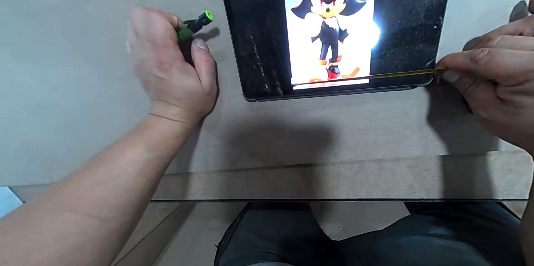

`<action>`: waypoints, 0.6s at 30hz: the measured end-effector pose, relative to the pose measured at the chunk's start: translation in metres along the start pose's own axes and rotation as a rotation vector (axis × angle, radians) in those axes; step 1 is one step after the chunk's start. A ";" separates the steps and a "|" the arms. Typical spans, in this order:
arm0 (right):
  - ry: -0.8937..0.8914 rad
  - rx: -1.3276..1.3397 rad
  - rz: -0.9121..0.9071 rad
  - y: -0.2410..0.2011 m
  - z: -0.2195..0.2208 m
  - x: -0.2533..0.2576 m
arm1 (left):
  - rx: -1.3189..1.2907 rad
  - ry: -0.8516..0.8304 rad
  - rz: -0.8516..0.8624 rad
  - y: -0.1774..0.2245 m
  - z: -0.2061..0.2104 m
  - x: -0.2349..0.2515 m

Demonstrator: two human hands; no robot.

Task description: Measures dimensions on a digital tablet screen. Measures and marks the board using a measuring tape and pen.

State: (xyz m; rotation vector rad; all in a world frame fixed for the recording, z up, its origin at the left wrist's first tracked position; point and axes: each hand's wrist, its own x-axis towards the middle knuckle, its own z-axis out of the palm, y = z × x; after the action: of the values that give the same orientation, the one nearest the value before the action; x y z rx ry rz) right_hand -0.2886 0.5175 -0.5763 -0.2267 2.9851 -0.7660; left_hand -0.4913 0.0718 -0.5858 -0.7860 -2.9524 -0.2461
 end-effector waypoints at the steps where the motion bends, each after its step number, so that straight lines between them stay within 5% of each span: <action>1: 0.004 -0.008 -0.003 0.000 0.000 0.000 | 0.001 0.001 0.001 0.000 0.000 0.000; 18: 0.033 -0.062 -0.033 -0.026 -0.013 0.008 | 0.003 0.009 0.003 0.005 -0.003 0.000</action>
State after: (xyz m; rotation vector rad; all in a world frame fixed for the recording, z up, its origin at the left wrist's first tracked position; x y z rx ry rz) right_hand -0.2946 0.4994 -0.5526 -0.2688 3.0466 -0.6882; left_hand -0.4886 0.0759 -0.5820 -0.7864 -2.9425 -0.2437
